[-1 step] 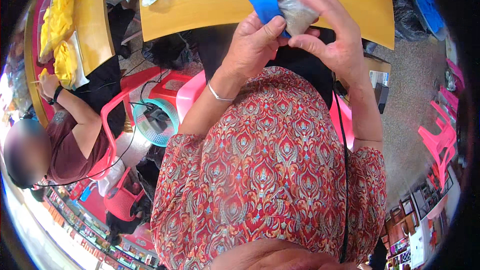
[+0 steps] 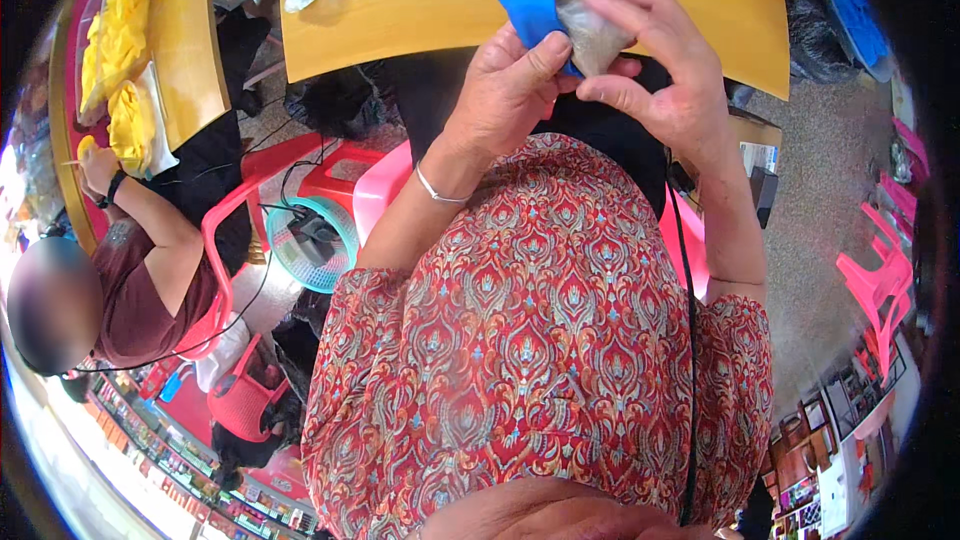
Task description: Stuffing small blue fabric pouches with granular material from a plastic bag.
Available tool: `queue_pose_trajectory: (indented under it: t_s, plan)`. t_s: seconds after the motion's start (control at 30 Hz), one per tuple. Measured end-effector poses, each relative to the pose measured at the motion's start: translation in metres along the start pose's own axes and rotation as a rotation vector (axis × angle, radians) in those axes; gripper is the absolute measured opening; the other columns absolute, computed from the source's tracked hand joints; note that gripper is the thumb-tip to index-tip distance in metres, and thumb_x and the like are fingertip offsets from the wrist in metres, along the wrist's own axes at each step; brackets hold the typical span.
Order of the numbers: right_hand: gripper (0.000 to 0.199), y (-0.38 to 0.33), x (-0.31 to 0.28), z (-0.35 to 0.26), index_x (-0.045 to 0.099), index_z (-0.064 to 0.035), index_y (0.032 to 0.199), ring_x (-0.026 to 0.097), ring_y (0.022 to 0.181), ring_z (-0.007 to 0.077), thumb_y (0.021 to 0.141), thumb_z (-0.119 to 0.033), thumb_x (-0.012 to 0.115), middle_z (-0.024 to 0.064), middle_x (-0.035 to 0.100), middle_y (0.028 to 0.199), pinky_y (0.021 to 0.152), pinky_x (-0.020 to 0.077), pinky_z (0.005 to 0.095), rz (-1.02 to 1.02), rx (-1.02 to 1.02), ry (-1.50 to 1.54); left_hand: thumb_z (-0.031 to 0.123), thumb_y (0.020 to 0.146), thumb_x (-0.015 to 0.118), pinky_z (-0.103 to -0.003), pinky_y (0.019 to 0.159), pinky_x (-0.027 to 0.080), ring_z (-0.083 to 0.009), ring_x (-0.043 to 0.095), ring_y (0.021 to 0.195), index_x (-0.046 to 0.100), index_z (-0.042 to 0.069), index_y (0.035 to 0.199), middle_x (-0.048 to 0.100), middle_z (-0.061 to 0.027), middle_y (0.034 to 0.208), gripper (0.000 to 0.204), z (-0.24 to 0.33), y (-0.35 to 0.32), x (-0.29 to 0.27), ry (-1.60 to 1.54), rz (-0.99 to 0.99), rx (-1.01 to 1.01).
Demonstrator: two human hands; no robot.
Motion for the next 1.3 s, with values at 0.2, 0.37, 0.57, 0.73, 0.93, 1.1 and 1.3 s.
queue_pose_trajectory:
  t_s: [0.2, 0.37, 0.57, 0.73, 0.93, 1.1, 1.3]
  plan:
    - [0.047, -0.012, 0.005, 0.009, 0.066, -0.0121, 0.110, 0.053, 0.104, 0.0300, 0.067, -0.026, 0.080, 0.0082, 0.055, 0.116, 0.090, 0.0426, 0.0418, -0.028, -0.044, -0.017, 0.033, 0.101, 0.044, -0.038, 0.095, 0.048, -0.0257, 0.054, 0.118, 0.042, 0.003, 0.133, 0.054, -0.0143, 0.127, 0.045, -0.011, -0.003, -0.004, -0.164, -0.044, 0.002]
    - [0.038, -0.013, 0.008, -0.002, 0.069, -0.0138, 0.102, 0.050, 0.104, 0.0258, 0.067, -0.023, 0.079, 0.0052, 0.055, 0.114, 0.088, 0.0371, 0.0409, 0.005, -0.160, -0.214, 0.040, 0.102, 0.038, -0.033, 0.094, 0.047, -0.0194, 0.055, 0.115, 0.044, 0.003, 0.131, 0.055, -0.0115, 0.124, 0.048, -0.014, -0.003, -0.004, -0.139, -0.074, 0.005]
    - [0.039, -0.013, 0.005, -0.004, 0.070, -0.0153, 0.108, 0.049, 0.106, 0.0261, 0.072, -0.027, 0.075, 0.0053, 0.055, 0.115, 0.088, 0.0348, 0.0412, 0.038, -0.104, -0.270, 0.044, 0.101, 0.040, -0.025, 0.078, 0.047, -0.0091, 0.057, 0.091, 0.056, 0.004, 0.117, 0.060, -0.0028, 0.102, 0.046, -0.019, -0.003, -0.005, 0.278, -0.028, -0.125]
    - [0.040, -0.011, 0.006, 0.001, 0.066, -0.0080, 0.116, 0.049, 0.111, 0.0274, 0.080, -0.025, 0.072, 0.0097, 0.052, 0.122, 0.094, 0.0385, 0.0394, -0.067, -0.048, -0.164, 0.044, 0.100, 0.043, -0.025, 0.076, 0.049, -0.0098, 0.059, 0.088, 0.058, 0.004, 0.115, 0.063, -0.0024, 0.096, 0.045, -0.018, -0.003, -0.008, 0.218, 0.011, -0.105]
    - [0.029, -0.023, 0.008, 0.020, 0.063, 0.0003, 0.116, 0.057, 0.101, 0.0140, 0.091, -0.016, 0.064, 0.0064, 0.056, 0.115, 0.083, 0.0496, 0.0273, -0.068, 0.292, 0.587, 0.041, 0.100, 0.046, -0.030, 0.083, 0.052, -0.0179, 0.065, 0.092, 0.055, 0.002, 0.119, 0.065, -0.0084, 0.103, 0.045, -0.015, -0.005, 0.005, 0.203, -0.016, -0.067]
    - [0.022, -0.025, 0.011, 0.017, 0.065, 0.0010, 0.110, 0.060, 0.095, 0.0113, 0.090, -0.010, 0.064, 0.0054, 0.058, 0.111, 0.080, 0.0505, 0.0231, 0.082, 0.347, 0.745, 0.036, 0.100, 0.047, -0.032, 0.085, 0.053, -0.0206, 0.066, 0.093, 0.054, 0.001, 0.121, 0.066, -0.0110, 0.104, 0.042, -0.016, -0.004, 0.008, 0.227, 0.013, -0.052]
    - [0.026, -0.030, 0.003, 0.027, 0.059, -0.0008, 0.113, 0.059, 0.101, 0.0156, 0.088, 0.000, 0.064, 0.0098, 0.059, 0.114, 0.083, 0.0509, 0.0281, 0.119, 0.454, 0.757, 0.033, 0.101, 0.047, -0.032, 0.086, 0.052, -0.0203, 0.066, 0.094, 0.053, 0.000, 0.122, 0.066, -0.0112, 0.104, 0.040, -0.013, -0.007, 0.009, 0.318, -0.102, -0.008]
Point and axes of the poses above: each hand's wrist, its own y-axis towards the middle knuckle, its own x-axis out of the palm, z = x × y, the point moved 4 cm from there along y, towards the middle knuckle
